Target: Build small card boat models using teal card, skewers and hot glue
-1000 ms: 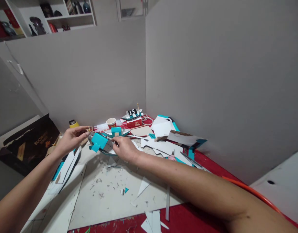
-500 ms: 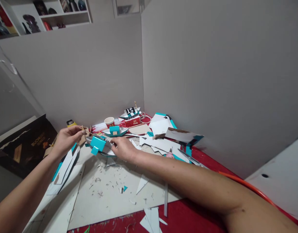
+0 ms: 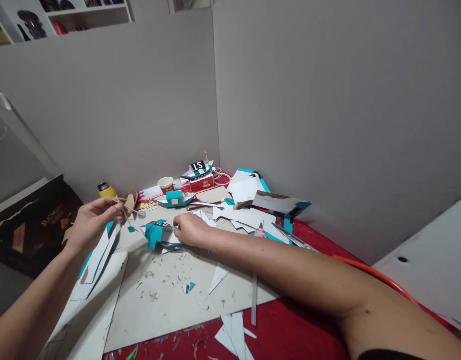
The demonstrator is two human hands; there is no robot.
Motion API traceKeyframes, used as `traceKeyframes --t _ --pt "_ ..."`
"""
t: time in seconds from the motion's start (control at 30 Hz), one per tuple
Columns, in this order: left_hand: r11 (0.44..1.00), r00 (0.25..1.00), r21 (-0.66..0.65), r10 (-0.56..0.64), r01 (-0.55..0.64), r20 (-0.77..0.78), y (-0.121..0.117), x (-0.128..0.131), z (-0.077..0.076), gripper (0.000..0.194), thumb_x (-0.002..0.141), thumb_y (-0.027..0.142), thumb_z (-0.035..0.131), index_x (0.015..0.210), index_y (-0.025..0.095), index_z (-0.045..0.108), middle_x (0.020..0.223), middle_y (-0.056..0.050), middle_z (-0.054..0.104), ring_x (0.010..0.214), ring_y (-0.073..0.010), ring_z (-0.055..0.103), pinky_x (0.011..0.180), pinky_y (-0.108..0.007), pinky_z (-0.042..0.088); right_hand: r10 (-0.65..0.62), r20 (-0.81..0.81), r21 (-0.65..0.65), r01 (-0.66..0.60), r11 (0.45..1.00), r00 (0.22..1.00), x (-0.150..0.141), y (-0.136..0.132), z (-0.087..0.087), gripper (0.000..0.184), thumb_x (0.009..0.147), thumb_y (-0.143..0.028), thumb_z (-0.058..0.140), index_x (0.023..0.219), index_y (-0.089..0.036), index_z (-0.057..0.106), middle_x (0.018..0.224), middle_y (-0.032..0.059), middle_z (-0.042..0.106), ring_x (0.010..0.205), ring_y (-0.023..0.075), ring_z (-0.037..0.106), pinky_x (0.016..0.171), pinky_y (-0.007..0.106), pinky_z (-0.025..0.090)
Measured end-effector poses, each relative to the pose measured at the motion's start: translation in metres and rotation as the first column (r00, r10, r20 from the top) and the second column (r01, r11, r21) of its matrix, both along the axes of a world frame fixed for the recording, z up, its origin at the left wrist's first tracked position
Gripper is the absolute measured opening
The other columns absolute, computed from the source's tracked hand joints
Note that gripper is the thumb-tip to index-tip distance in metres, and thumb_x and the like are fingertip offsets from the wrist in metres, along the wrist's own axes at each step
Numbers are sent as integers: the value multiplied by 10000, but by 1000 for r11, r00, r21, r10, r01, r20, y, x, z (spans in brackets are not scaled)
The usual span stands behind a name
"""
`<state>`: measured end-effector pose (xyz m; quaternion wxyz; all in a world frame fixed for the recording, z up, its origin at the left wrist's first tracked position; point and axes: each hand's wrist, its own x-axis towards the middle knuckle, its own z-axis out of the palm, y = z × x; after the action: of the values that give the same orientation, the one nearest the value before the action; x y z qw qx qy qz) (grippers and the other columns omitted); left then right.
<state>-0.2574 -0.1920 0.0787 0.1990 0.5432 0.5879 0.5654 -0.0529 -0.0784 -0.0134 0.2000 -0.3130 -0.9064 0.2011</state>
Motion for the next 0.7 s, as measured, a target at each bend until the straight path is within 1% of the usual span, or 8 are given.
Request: traceKeyframes --t 0.1,0.2,0.27,0.37,0.4,0.47,0.63,0.7 --pt "997 998 -24 -68 68 2 -6 11 -4 124 768 282 708 778 162 680 643 -1 680 582 -103 598 602 -217 491 13 -9 -3 -13 1000 1000 6 2 10 146 777 -215 616 843 -159 734 833 105 726 754 225 642 620 273 405" --pt "992 993 -47 -118 117 -14 -9 22 -8 108 781 268 700 804 164 683 636 5 674 582 -108 599 601 -226 499 31 -99 5 -31 1000 995 12 1 31 191 834 -218 581 941 -153 725 867 78 718 780 180 632 674 255 425" --pt "986 988 -60 -154 153 -17 -9 29 -11 117 785 261 696 851 165 695 634 8 672 579 -111 602 596 -232 507 107 -218 -10 -112 994 970 15 -1 45 206 838 -195 590 992 -140 715 853 59 706 770 150 617 698 244 433" --pt "979 981 -73 -192 190 -30 -8 39 -12 135 779 261 700 880 170 704 656 4 677 600 -125 617 605 -252 525 261 -310 -56 -291 955 914 18 -3 60 214 809 -182 631 992 -115 718 766 33 670 680 123 569 632 234 422" --pt "979 980 -72 -196 193 -37 -7 42 -12 132 773 261 706 871 172 705 665 3 678 606 -129 622 608 -258 530 295 -301 -72 -330 941 907 19 -3 62 216 806 -181 634 992 -112 719 743 25 655 655 116 551 609 232 413" --pt "979 980 -67 -195 191 -50 -7 46 -10 128 764 260 713 858 173 709 673 -1 680 610 -134 628 610 -264 538 325 -276 -100 -363 926 905 21 -2 65 223 803 -176 630 994 -105 720 712 15 628 627 106 528 587 229 402" --pt "980 979 -60 -192 188 -62 -6 48 -8 138 779 266 699 889 185 718 660 -3 680 603 -140 627 604 -273 541 297 -291 -147 -349 926 909 26 3 62 239 778 -200 639 963 -77 727 641 2 582 585 101 494 566 236 394" --pt "981 981 -57 -189 187 -45 -6 47 -8 150 777 267 702 901 183 721 680 -8 687 607 -139 625 606 -275 541 314 -332 -187 -389 902 889 28 5 60 197 788 -199 613 906 -99 735 653 -1 591 578 93 497 555 231 395"
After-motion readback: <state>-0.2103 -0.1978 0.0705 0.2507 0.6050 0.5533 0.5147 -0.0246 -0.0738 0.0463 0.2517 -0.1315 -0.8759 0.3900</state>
